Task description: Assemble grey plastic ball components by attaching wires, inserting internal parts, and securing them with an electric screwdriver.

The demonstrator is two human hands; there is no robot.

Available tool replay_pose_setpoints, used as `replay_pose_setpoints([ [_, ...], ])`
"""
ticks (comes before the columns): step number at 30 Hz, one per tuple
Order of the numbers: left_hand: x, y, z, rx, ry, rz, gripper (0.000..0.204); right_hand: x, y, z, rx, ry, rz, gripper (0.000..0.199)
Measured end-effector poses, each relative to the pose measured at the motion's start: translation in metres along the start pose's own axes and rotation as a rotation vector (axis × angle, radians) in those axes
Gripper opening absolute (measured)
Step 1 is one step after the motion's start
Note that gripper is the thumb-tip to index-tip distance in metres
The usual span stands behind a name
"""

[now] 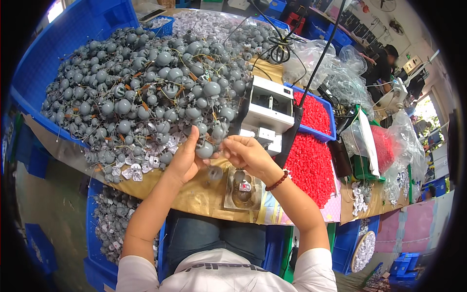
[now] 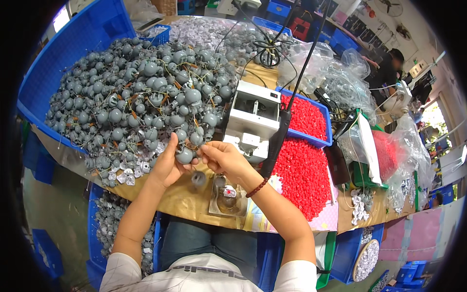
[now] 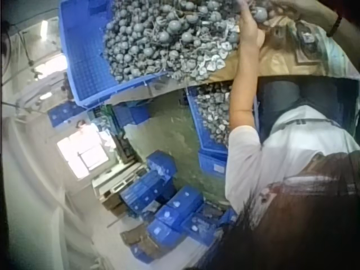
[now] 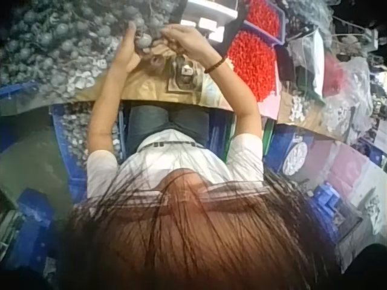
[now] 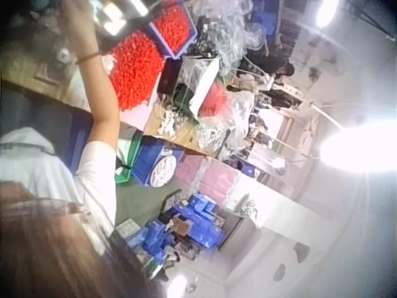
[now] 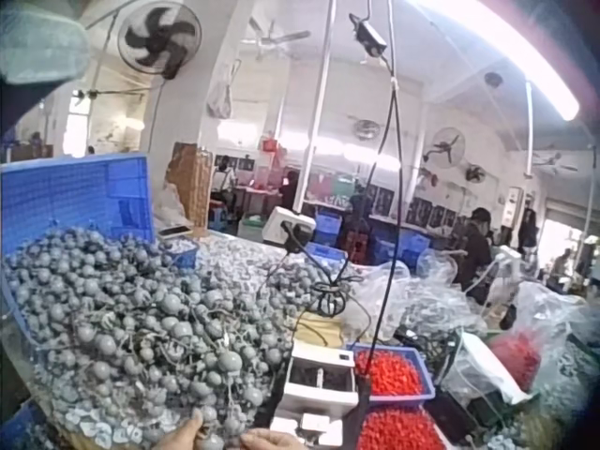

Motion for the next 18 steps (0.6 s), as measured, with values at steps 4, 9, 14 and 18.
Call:
replay_pose_setpoints([
  [4,-0.018,0.003,0.002,-0.012,-0.056,-0.026,0.054,-0.006,0.005,-0.006,-0.095,-0.046,-0.252,0.023],
  [9,-0.015,-0.002,-0.008,0.047,-0.110,0.066,0.052,-0.009,0.018,-0.007,-0.224,-0.067,-0.471,0.026],
  [14,-0.012,-0.006,-0.011,0.073,-0.108,0.109,0.052,-0.008,0.026,0.003,-0.363,-0.053,-0.438,0.026],
  [18,-0.008,-0.013,-0.011,0.122,-0.056,0.139,0.051,0.005,0.020,0.006,-0.286,0.070,-0.369,0.031],
])
Point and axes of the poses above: each hand's wrist, its own z-axis towards the middle knuckle, its own x-axis out of the palm, y = z × x, the point moved 9 cm from there along z, towards the middle knuckle, and after that the axes turned 10 degrees about -x, right-handed, at the moved point
